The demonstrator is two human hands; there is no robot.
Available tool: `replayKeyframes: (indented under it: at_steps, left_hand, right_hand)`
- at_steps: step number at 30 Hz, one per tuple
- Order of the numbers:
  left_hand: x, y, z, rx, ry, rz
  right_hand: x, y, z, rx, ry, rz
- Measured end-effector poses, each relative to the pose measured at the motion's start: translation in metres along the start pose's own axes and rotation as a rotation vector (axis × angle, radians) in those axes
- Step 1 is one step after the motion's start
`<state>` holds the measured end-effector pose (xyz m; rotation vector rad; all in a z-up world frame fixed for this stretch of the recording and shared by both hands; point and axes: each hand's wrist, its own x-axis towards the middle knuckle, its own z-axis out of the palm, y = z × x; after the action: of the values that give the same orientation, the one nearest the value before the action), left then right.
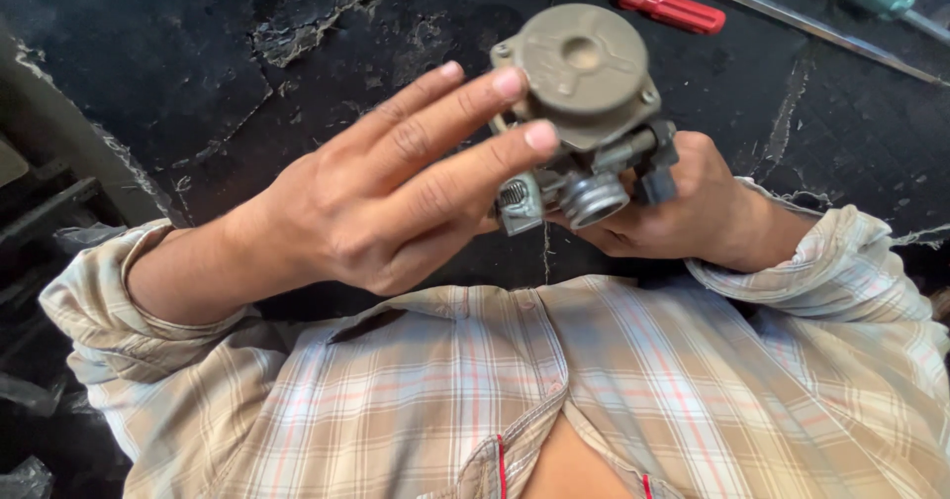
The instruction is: Repairing and adjusting a motorcycle carburetor on a workbench.
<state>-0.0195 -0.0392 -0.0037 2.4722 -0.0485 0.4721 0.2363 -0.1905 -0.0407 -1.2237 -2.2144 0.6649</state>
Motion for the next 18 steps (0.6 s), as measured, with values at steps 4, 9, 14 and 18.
replayKeyframes:
  at_steps: [4, 9, 14, 18]
  left_hand:
    - [-0.004, -0.004, 0.005, -0.097, 0.042, -0.039]
    - [0.001, -0.005, 0.004, -0.141, 0.086, -0.130]
    - [0.005, -0.012, -0.005, -0.134, 0.165, -0.215]
    - [0.000, -0.012, -0.005, -0.109, 0.209, -0.270]
  right_hand:
    - [0.003, 0.000, -0.002, 0.085, -0.030, 0.012]
    - [-0.001, 0.005, -0.001, 0.096, -0.020, -0.009]
    - [0.000, 0.011, -0.005, 0.099, 0.096, -0.007]
    - [-0.004, 0.015, -0.006, 0.138, 0.136, 0.054]
